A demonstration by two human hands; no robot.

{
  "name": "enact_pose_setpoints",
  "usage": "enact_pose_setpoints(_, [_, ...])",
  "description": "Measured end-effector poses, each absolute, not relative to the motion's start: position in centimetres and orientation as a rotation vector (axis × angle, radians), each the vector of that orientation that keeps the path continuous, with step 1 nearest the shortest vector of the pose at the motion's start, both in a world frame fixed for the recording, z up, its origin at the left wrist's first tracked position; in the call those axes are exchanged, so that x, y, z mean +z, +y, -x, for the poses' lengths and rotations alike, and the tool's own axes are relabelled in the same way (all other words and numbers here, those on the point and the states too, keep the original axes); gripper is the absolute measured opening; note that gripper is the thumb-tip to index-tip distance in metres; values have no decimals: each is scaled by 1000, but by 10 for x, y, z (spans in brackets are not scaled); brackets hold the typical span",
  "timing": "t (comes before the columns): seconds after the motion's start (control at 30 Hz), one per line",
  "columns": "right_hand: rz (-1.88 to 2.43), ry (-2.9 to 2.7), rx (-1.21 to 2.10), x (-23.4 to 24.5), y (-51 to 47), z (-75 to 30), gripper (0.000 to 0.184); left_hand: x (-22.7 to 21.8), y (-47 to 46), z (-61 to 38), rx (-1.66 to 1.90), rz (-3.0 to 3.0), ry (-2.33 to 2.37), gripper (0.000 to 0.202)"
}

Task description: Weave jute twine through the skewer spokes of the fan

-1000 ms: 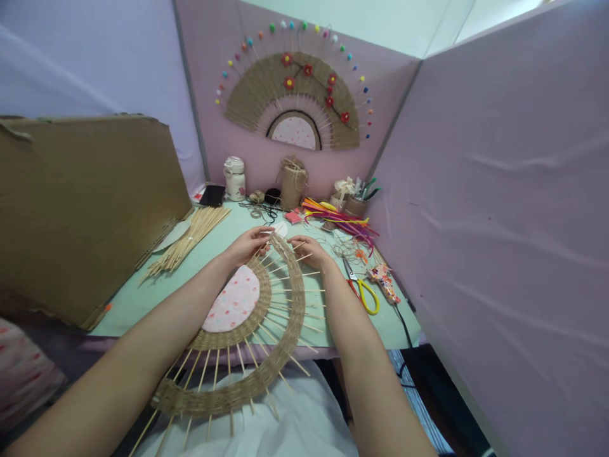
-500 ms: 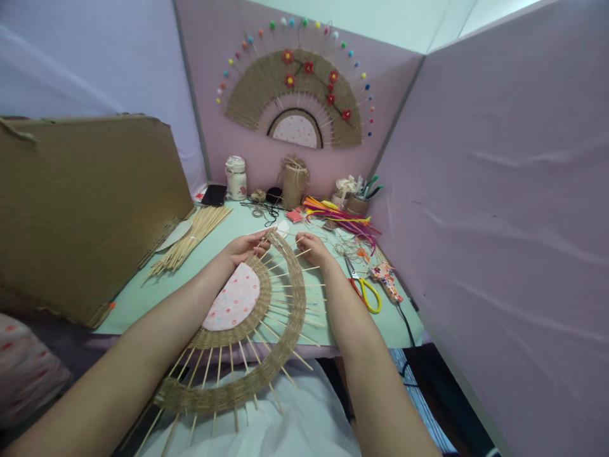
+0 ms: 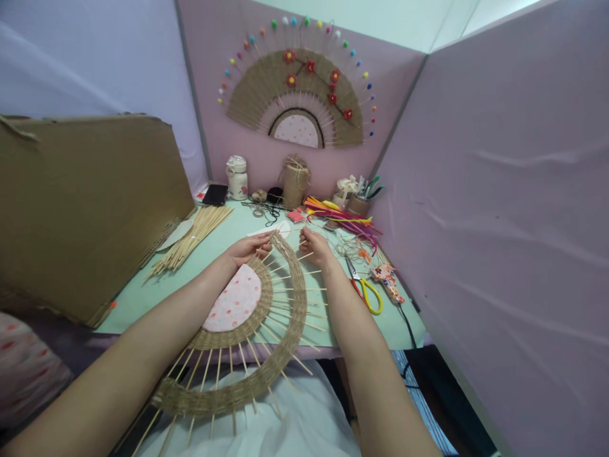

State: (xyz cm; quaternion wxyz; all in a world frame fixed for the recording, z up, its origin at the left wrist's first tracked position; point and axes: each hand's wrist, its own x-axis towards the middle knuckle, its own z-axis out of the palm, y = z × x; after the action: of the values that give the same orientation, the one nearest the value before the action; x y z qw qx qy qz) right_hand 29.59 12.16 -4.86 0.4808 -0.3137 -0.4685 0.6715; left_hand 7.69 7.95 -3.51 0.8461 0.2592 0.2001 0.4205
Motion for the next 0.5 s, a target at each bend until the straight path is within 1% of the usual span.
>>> enact_pose_setpoints(0.2, [690, -1188, 1613, -41, 116, -299, 35, -37, 81, -77, 869, -531, 425, 26])
enact_pose_setpoints(0.37, [802, -1297, 1587, -42, 115, -301, 32, -36, 82, -72, 894, -564, 390, 28])
enact_pose_setpoints(0.43, [842, -1327, 1582, -45, 116, -300, 32, -34, 82, -69, 911, -573, 381, 27])
enact_pose_setpoints(0.5, [854, -1339, 1592, -46, 116, -299, 37, -31, 81, -67, 933, -570, 384, 26])
